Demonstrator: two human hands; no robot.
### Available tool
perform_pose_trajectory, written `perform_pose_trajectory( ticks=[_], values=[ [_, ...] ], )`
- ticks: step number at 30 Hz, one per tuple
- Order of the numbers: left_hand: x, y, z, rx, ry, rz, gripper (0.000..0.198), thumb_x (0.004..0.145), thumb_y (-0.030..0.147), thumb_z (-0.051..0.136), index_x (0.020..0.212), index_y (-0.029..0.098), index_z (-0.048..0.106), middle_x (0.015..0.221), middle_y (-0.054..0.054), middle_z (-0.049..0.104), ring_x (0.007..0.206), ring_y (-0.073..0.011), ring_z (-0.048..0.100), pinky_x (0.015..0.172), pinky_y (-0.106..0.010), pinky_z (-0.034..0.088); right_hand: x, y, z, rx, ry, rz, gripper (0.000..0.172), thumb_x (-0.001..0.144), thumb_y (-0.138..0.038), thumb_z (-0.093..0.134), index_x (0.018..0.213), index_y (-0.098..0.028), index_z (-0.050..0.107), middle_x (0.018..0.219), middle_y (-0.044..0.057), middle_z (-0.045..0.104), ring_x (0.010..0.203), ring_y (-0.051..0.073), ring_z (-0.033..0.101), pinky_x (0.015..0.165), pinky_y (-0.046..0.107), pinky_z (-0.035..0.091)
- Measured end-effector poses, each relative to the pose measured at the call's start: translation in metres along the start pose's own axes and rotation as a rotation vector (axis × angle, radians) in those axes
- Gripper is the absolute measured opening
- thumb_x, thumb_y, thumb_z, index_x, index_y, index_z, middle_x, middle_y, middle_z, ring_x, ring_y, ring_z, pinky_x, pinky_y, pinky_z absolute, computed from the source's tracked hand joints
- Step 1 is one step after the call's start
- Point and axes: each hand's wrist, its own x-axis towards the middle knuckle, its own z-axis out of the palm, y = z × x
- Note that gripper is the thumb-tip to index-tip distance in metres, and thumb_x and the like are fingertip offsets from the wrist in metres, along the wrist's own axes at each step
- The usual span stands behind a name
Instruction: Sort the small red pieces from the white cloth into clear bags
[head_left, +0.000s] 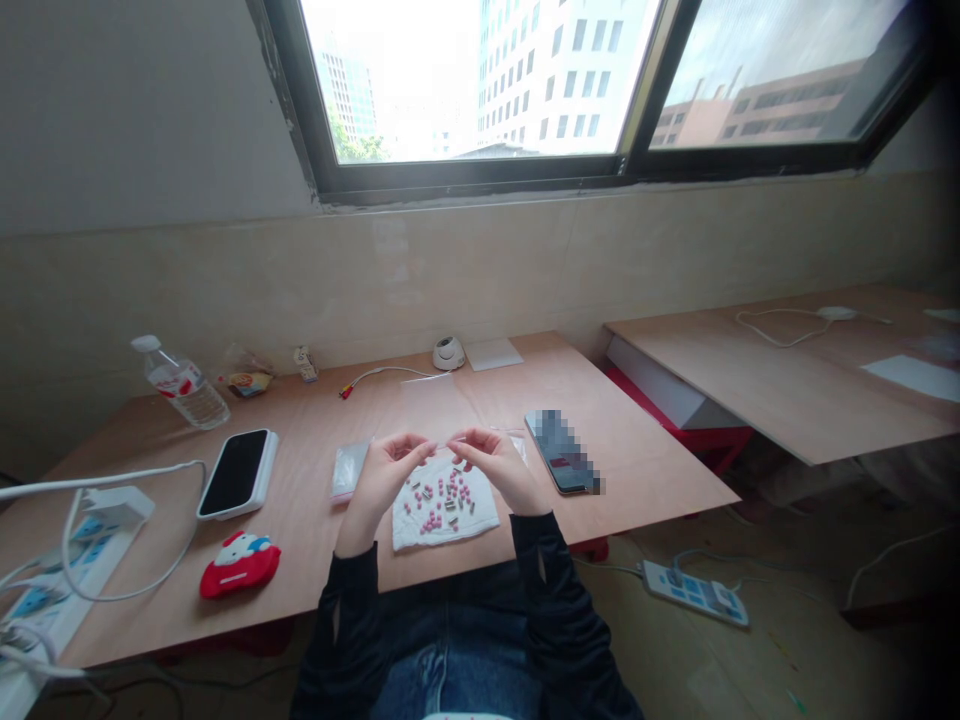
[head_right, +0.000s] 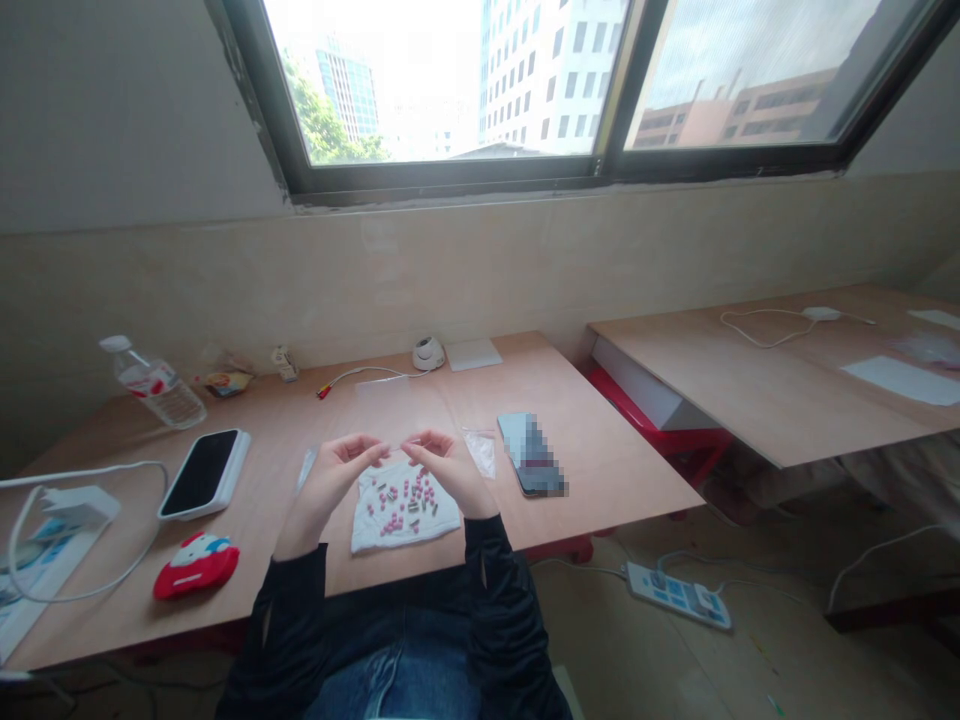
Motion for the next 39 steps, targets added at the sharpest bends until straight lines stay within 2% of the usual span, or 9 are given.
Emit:
perform_pose_trajectory(
  ticks=[5,11,28,39],
  values=[
    [0.001,-0.002,0.001,0.001,-0.034,-0.007,0.023,0.069,0.035,0.07,0.073,0.013,0.066,0.065,-0.001,0.062,0.059,-0.0117,0.056,0.054,-0.02,0.041,0.001,0.001,0.001,0.044,0.063,0.011,0.023,0.071,-0.038,0.068,0.079,-0.017,0.066,0.069,0.0,0.06,0.067,0.013,0.056,0.062,0.026,0.04],
    [0.001,-0.004,0.001,0.001,-0.004,0.018,0.022,0.068,0.034,0.071,0.072,0.013,0.065,0.063,-0.001,0.06,0.059,-0.0115,0.055,0.053,-0.02,0.04,0.003,0.001,0.005,0.075,0.095,0.007,0.023,0.067,-0.038,0.071,0.076,-0.017,0.065,0.068,0.0,0.061,0.066,0.013,0.056,0.062,0.026,0.04],
    [-0.004,0.007,0.003,0.068,0.051,0.038,0.023,0.067,0.036,0.069,0.066,0.013,0.066,0.062,-0.001,0.063,0.06,-0.0137,0.056,0.054,-0.022,0.04,0.0,-0.003,0.006,0.027,0.078,0.005,0.028,0.065,-0.043,0.071,0.075,-0.018,0.064,0.068,0.001,0.06,0.068,0.014,0.056,0.065,0.028,0.042],
    [-0.002,0.002,0.004,0.089,-0.005,0.038,0.022,0.072,0.036,0.065,0.072,0.013,0.066,0.066,-0.001,0.062,0.063,-0.0136,0.057,0.055,-0.022,0.042,-0.001,-0.003,0.004,0.002,0.043,0.007,0.025,0.068,-0.039,0.07,0.077,-0.016,0.068,0.072,0.002,0.063,0.068,0.014,0.055,0.065,0.028,0.041]
  ],
)
